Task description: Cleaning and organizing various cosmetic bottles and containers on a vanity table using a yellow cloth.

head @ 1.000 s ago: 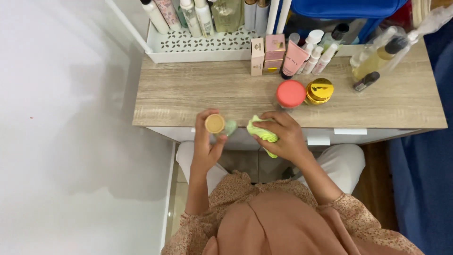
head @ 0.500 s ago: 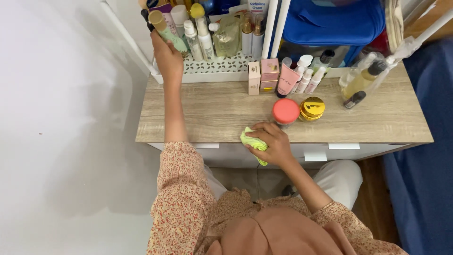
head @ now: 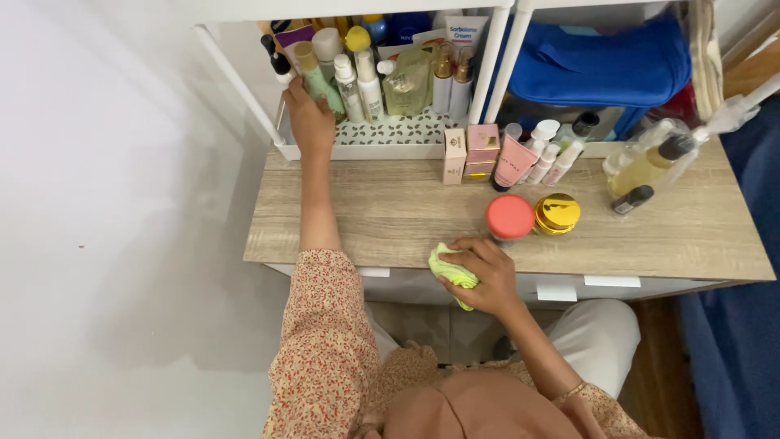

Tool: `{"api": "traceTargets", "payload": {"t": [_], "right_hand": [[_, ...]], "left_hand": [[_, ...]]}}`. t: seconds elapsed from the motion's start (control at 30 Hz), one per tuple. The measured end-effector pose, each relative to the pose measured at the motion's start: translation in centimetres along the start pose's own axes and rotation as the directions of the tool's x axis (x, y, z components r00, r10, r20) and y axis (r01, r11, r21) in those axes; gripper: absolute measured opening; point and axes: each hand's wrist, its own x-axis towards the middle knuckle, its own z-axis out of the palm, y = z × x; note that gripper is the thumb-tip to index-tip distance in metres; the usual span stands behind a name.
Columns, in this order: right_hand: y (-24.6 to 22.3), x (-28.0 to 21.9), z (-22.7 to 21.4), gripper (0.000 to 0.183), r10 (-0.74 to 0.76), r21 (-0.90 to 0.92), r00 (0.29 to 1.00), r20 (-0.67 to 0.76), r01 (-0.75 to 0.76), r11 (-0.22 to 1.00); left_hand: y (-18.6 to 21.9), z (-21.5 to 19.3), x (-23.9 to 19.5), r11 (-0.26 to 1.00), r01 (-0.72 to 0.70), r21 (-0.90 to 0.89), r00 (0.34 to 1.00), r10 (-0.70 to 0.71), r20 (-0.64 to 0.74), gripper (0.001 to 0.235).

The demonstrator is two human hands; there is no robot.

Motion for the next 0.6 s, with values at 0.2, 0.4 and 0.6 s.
{"api": "traceTargets", "payload": {"t": [0.2, 0.4, 0.6], "right_hand": [[-0.2, -0.1, 0.1, 0.038, 0.010, -0.031, 1.000, -0.009, -0.010, 0.999], [-0.4, -0.1, -0.1, 0.038, 0.031, -0.029, 0.999, 0.017, -0.030, 0.999], [-0.5, 0.0, -0.1, 0.039, 0.020, -0.021, 1.000, -0.006, -0.020, 1.000]], "left_hand": [[2.6, -3.0, -1.1, 0.987, 0.122, 0.104, 0.991, -0.127, 0.046, 0.040], [0.8, -1.0, -2.3, 0.978, 0.142, 0.151, 0.940, -0.181, 0.288, 0.024], [-0.2, 0.0, -2.7, 0.982, 0.039, 0.183, 0.951, -0.092, 0.294, 0.019]]}}
